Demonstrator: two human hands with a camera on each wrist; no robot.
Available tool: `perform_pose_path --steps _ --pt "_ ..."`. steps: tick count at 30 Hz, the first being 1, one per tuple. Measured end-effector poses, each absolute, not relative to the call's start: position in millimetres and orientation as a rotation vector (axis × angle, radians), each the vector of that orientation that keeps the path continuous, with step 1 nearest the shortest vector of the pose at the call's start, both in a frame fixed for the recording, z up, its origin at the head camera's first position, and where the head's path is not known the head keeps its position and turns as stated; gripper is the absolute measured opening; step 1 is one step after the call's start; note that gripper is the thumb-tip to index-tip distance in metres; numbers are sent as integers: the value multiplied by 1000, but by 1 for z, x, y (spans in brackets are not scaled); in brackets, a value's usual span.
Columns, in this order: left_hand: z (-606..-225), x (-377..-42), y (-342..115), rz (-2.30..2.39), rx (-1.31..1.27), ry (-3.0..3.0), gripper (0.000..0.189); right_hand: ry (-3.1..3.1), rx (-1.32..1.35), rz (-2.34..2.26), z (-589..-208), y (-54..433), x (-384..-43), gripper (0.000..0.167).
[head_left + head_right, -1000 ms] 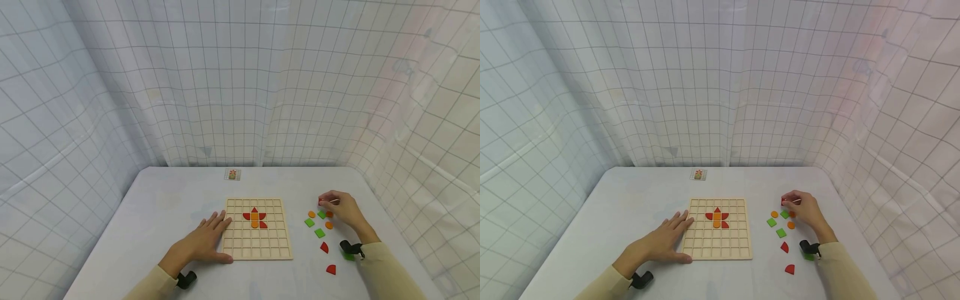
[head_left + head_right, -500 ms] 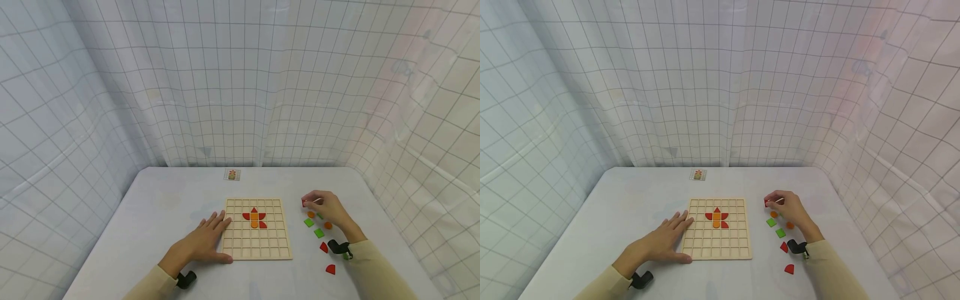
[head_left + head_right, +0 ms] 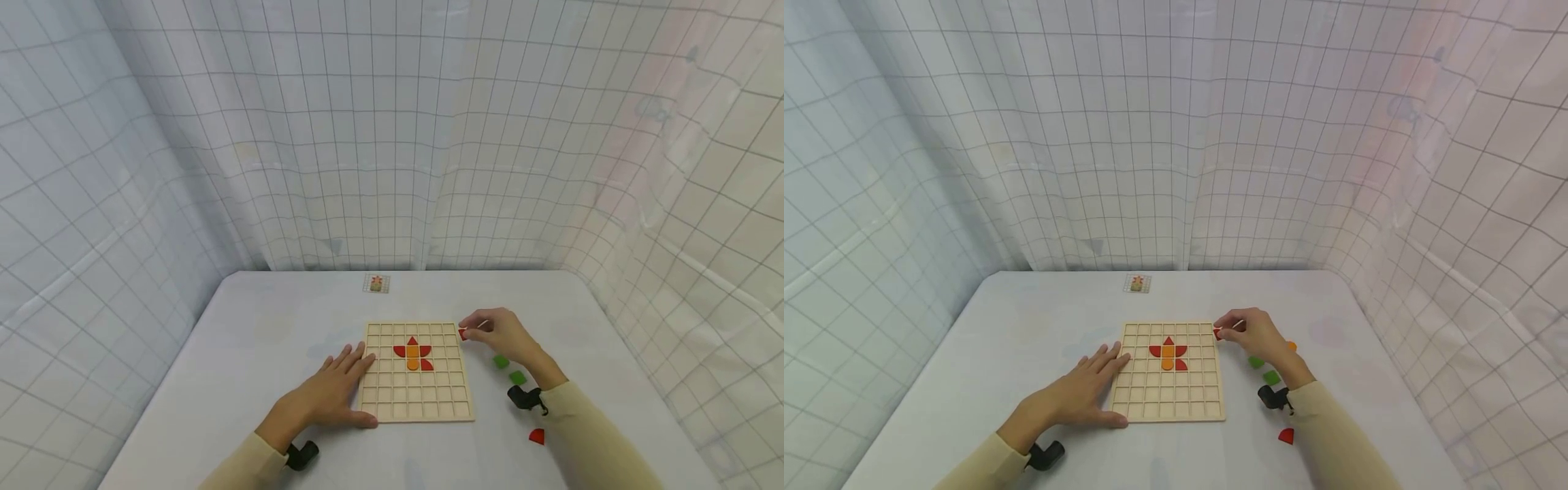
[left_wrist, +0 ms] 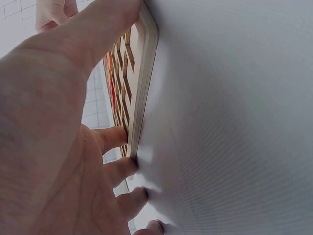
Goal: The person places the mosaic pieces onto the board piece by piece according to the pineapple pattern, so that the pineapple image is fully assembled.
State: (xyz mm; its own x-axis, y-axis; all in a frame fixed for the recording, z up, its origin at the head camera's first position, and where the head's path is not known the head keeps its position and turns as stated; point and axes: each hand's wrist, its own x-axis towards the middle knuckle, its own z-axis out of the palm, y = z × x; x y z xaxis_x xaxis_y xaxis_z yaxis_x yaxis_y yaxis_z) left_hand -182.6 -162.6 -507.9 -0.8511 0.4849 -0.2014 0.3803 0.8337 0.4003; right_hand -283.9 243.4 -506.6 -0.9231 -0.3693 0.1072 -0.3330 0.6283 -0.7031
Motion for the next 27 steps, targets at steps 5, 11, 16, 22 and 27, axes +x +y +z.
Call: perform_pose_path --steps 5,11,16,22,27 --pt "-511 -183 -163 503 644 2723 128 2754 -669 -1170 -503 223 -285 8" --pt "-513 -184 -163 501 654 2729 128 2683 -776 -1166 -501 200 -289 8" --pt "-512 -184 -163 499 652 2736 129 2647 -848 -1149 -503 182 -292 8" --pt "-510 -185 -162 497 652 2726 128 2596 -942 -1114 -507 164 -295 9" --pt "-511 -185 -163 498 656 2719 128 2548 -984 -1097 -508 152 -296 8"
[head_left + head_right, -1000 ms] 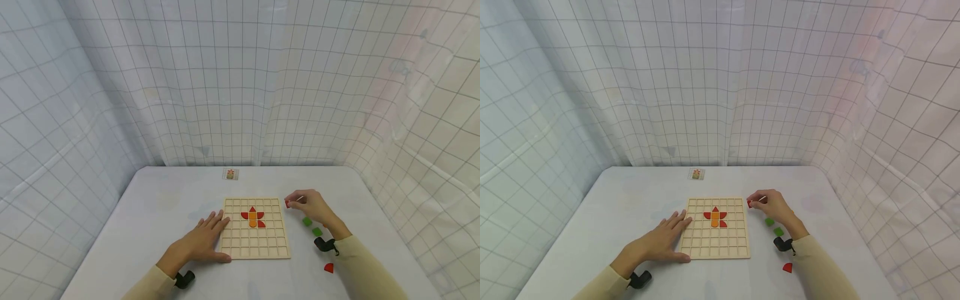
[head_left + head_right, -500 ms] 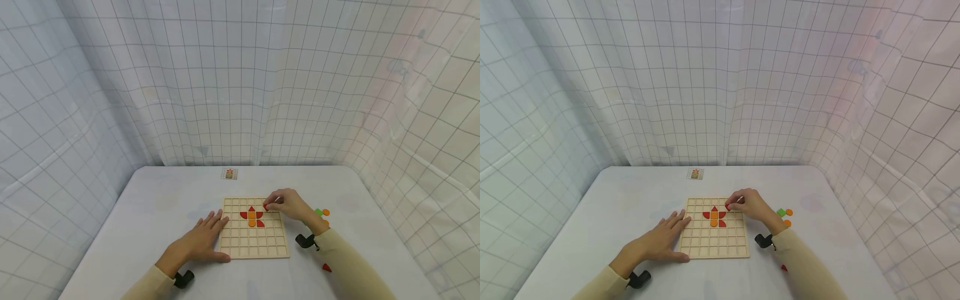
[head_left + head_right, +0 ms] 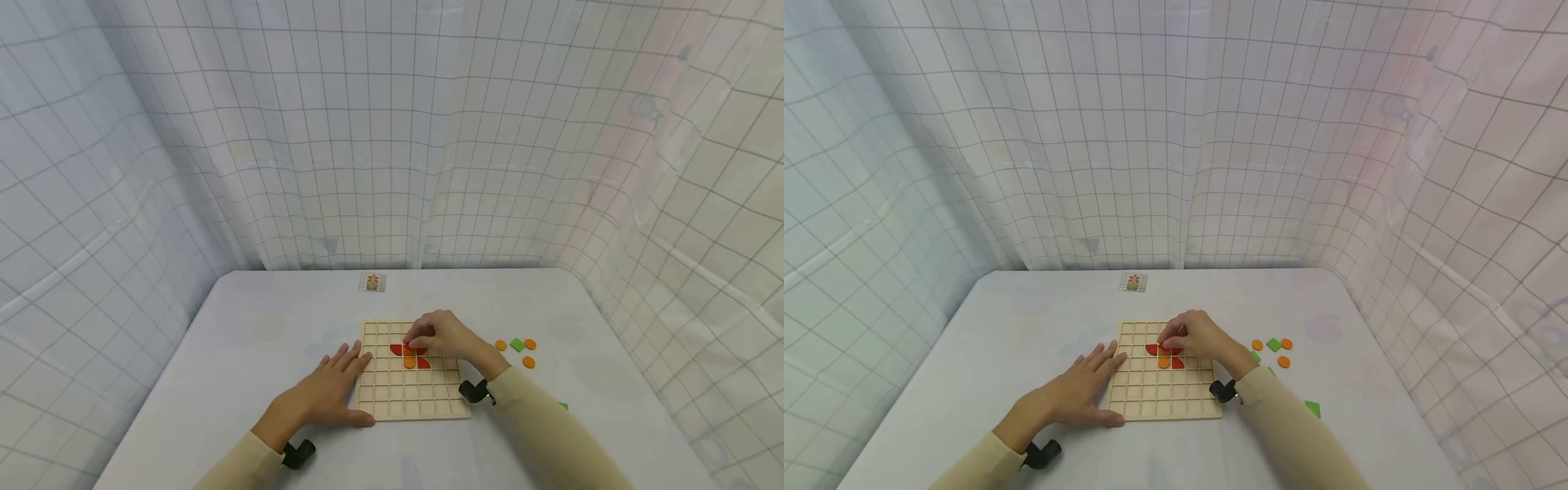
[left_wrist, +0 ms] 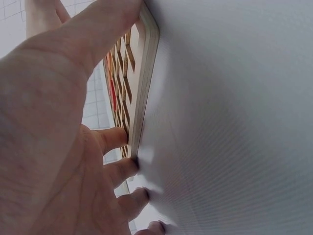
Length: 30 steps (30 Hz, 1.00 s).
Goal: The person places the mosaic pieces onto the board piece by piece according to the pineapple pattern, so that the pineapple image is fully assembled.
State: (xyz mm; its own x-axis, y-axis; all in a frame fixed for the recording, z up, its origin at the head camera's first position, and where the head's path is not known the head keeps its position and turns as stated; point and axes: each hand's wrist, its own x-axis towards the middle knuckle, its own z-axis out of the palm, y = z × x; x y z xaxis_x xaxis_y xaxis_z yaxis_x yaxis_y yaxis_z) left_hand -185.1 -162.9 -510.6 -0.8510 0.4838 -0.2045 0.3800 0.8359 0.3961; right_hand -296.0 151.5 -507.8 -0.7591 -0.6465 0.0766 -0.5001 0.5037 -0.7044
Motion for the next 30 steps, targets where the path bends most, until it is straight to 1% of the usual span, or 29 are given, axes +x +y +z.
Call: perform_pose_path --steps 6,12,19,23,30 --pt "-511 -186 -164 493 653 2714 129 2495 -1020 -1059 -508 136 -296 7" --pt "-511 -186 -165 516 675 2711 128 2485 -1010 -1001 -508 126 -293 3" --pt "-511 -186 -166 524 685 2713 128 2490 -1048 -961 -510 119 -291 10" --pt "-510 -186 -167 520 687 2714 128 2502 -1060 -927 -510 115 -290 6" --pt "-510 -186 -167 529 687 2707 127 2510 -1087 -867 -511 112 -288 6"
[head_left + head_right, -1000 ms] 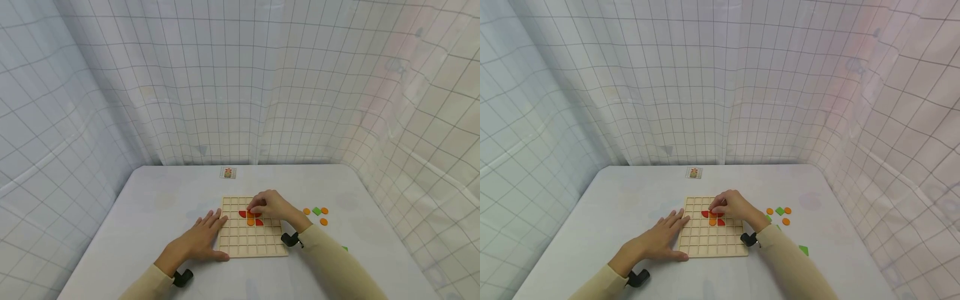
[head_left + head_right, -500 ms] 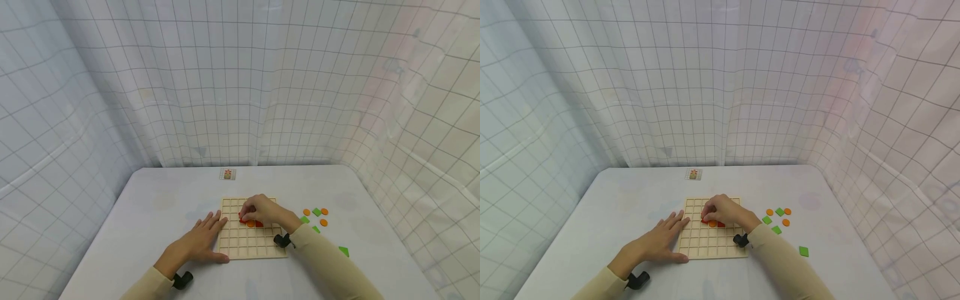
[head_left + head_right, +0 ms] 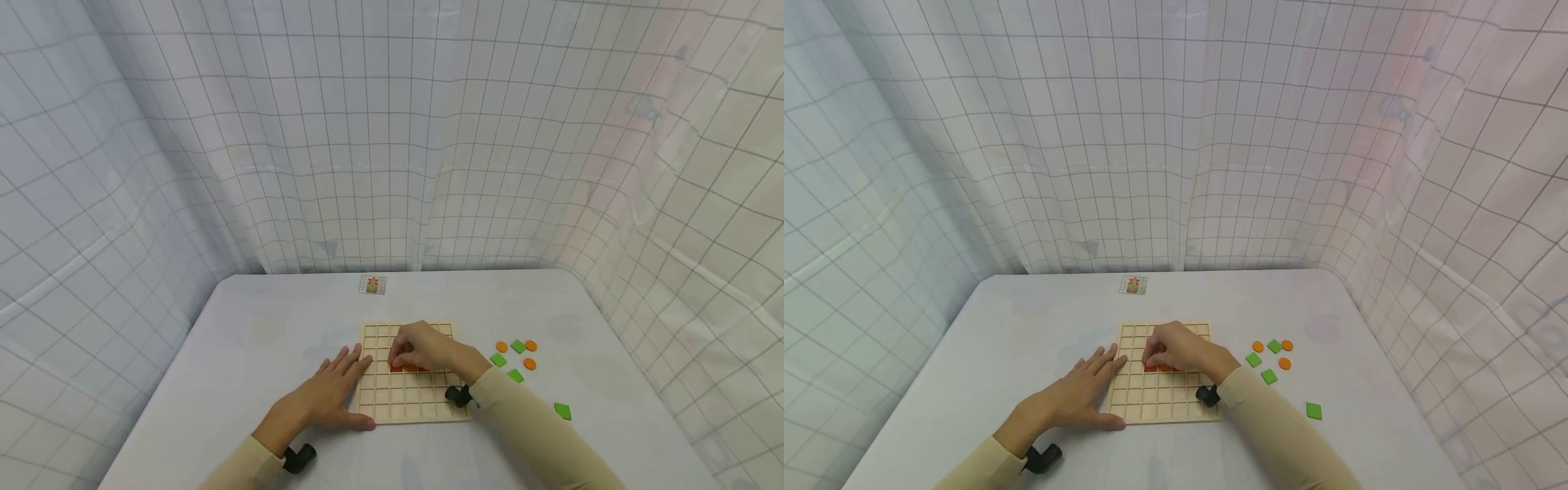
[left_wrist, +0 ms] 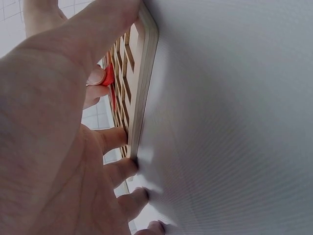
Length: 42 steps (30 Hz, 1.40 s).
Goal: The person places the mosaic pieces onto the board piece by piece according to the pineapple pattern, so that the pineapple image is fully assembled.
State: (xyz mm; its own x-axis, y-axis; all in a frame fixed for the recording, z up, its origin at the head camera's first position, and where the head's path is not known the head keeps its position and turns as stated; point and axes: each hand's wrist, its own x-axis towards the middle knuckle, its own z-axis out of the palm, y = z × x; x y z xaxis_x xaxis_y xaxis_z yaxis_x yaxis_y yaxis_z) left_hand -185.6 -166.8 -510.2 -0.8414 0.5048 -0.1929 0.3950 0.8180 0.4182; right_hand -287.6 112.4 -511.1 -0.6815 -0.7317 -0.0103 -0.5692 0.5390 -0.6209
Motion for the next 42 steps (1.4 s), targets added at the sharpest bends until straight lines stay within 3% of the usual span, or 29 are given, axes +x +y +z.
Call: perform_pose_path --steps 28,42 --pt "-507 -183 -166 524 689 2710 127 2509 -1208 -835 -513 121 -281 12" --pt "-510 -184 -163 510 663 2722 128 2651 -1152 -874 -510 163 -281 14"
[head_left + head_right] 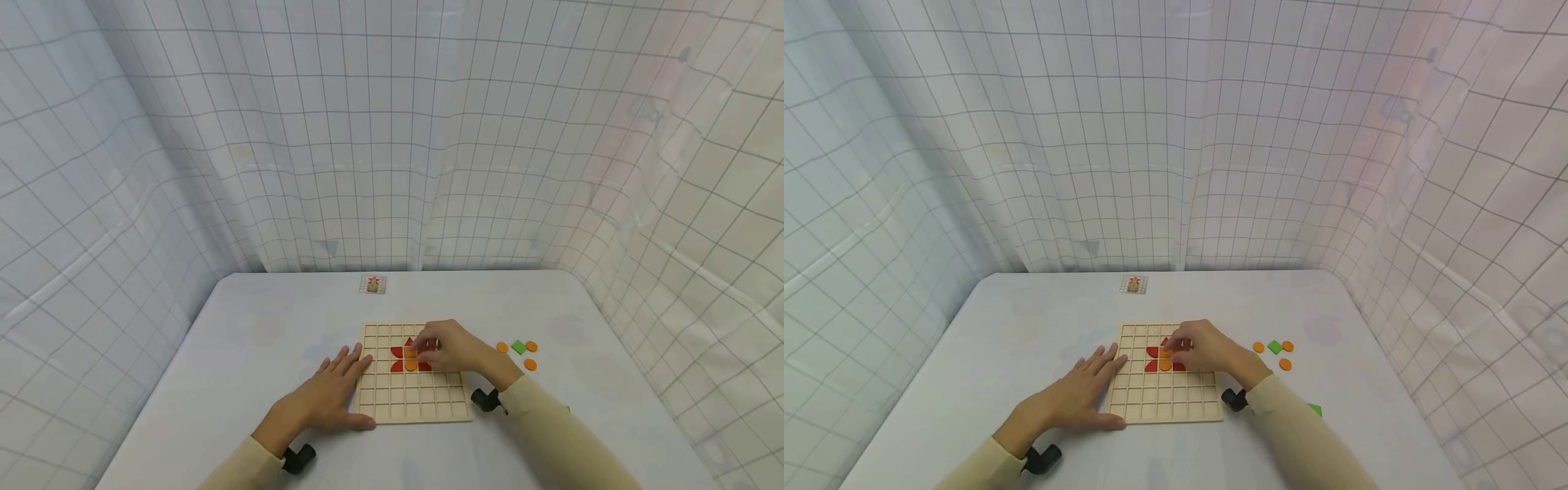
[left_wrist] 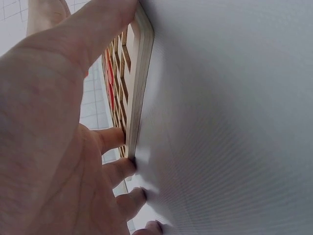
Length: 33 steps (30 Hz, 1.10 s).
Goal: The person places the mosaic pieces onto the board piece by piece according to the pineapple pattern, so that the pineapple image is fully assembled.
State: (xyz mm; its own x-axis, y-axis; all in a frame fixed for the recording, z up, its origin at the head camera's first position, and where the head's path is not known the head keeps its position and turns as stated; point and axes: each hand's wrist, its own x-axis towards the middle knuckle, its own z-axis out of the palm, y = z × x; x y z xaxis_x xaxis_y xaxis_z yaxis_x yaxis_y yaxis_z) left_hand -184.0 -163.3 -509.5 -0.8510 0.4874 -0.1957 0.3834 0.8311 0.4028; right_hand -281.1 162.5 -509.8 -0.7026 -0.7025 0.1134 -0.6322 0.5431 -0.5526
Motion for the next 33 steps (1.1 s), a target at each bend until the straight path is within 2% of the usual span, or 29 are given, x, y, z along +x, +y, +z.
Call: perform_pose_path --steps 26,33 --pt "-512 -185 -165 504 670 2718 128 2842 -852 -957 -513 297 -267 21" --pt "-509 -184 -164 495 665 2719 128 2743 -780 -986 -517 321 -263 28"
